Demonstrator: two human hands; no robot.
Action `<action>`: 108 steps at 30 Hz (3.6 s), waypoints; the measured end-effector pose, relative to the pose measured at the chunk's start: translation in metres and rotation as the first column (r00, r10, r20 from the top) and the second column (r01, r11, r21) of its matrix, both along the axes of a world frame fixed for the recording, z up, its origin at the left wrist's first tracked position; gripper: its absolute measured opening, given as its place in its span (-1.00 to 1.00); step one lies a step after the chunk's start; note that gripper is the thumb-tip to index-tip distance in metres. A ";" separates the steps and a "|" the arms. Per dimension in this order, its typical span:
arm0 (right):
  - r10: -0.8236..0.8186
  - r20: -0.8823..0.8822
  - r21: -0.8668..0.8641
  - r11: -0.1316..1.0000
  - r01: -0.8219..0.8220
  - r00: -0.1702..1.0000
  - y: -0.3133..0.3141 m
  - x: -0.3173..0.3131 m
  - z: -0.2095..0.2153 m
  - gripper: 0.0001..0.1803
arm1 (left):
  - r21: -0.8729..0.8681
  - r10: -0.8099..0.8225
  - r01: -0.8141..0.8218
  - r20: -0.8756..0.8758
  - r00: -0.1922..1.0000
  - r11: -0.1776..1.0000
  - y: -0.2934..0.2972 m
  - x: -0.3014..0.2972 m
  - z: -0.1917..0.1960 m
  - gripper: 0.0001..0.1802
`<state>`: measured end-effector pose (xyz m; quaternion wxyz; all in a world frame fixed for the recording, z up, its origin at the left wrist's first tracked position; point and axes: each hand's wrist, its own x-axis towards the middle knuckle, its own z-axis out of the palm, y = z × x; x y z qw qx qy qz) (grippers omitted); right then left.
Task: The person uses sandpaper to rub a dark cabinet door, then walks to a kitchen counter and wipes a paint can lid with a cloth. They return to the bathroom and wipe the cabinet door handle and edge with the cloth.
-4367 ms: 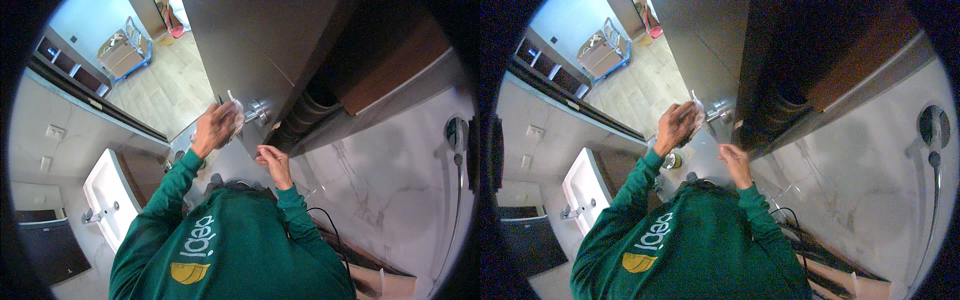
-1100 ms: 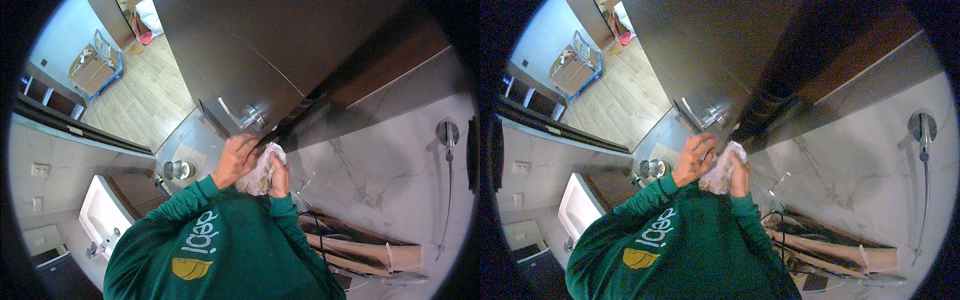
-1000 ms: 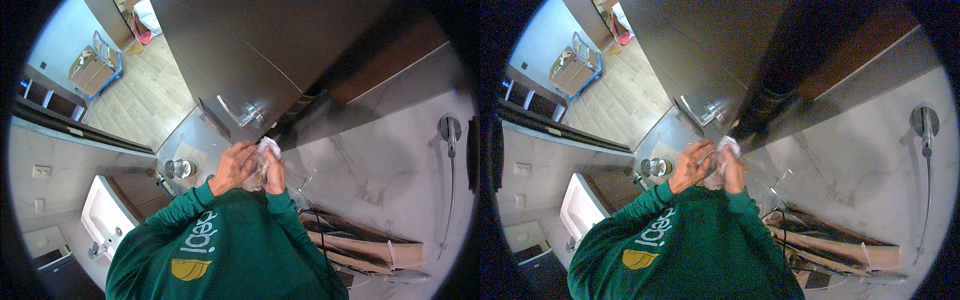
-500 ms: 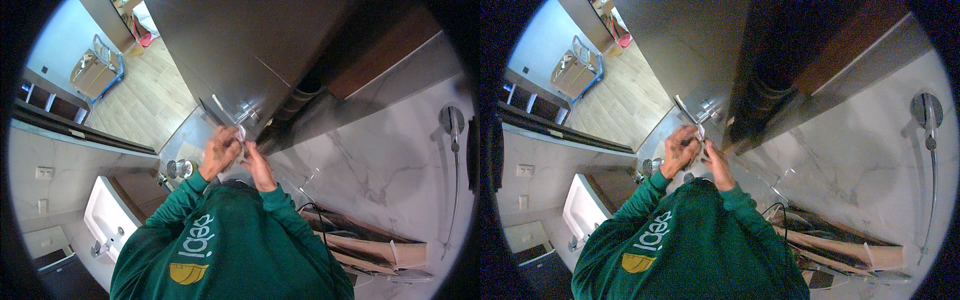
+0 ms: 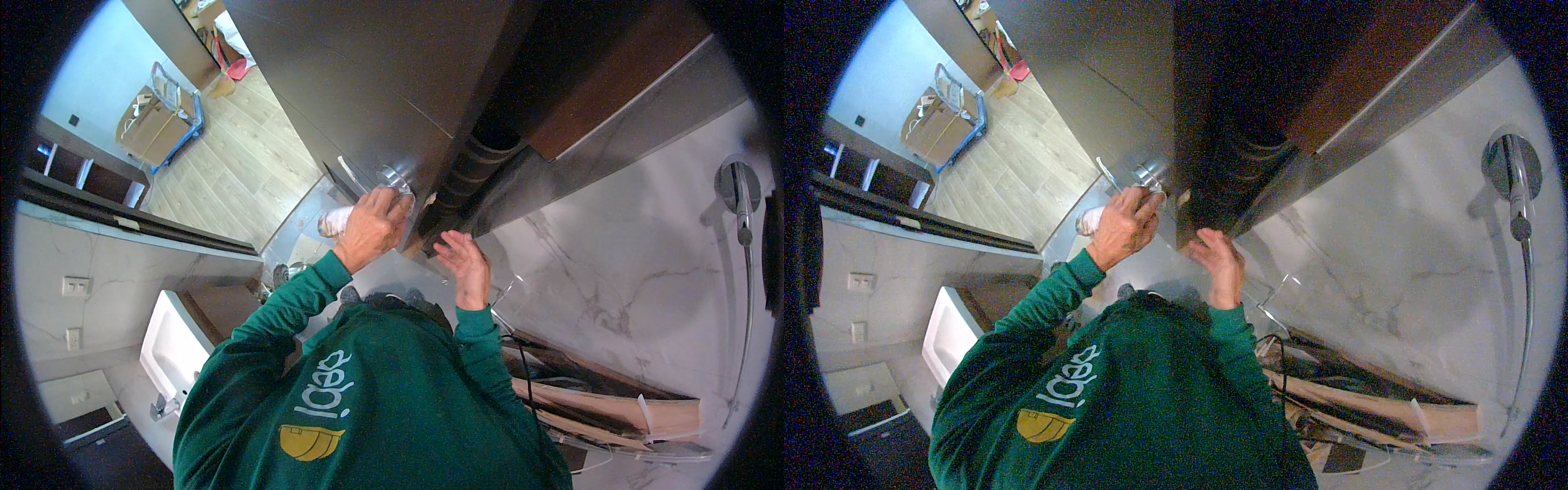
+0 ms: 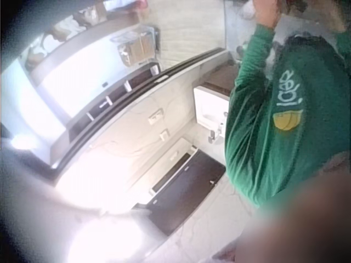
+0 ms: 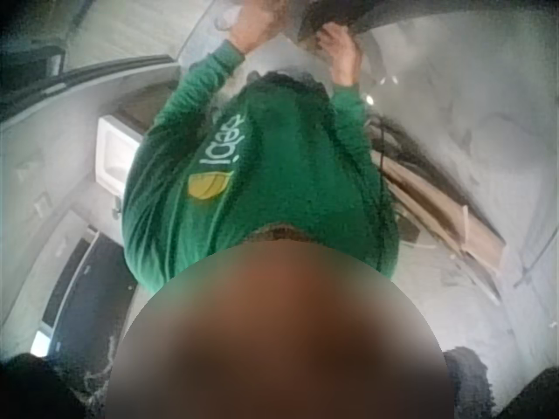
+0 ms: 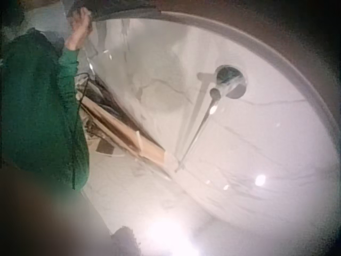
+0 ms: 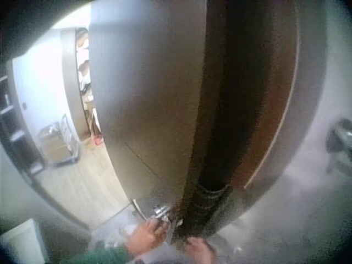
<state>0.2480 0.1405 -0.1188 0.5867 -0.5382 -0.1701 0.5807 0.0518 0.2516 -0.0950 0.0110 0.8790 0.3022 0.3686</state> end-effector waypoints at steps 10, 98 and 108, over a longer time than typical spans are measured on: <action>-0.088 -0.033 -0.032 0.996 0.087 0.996 -0.002 0.009 0.001 -0.40 | -0.036 0.108 -0.113 -0.114 0.988 0.993 0.007 0.000 0.004 -0.55; 0.067 0.240 -0.240 0.971 -0.008 0.968 -0.036 0.002 -0.011 -0.70 | -0.639 0.685 0.701 0.665 0.297 0.317 -0.039 0.026 -0.068 -0.62; 0.048 0.227 -0.189 0.982 -0.005 0.973 -0.032 0.000 -0.014 -0.67 | -0.585 0.335 -0.042 0.402 0.852 0.810 -0.044 -0.004 -0.059 -0.64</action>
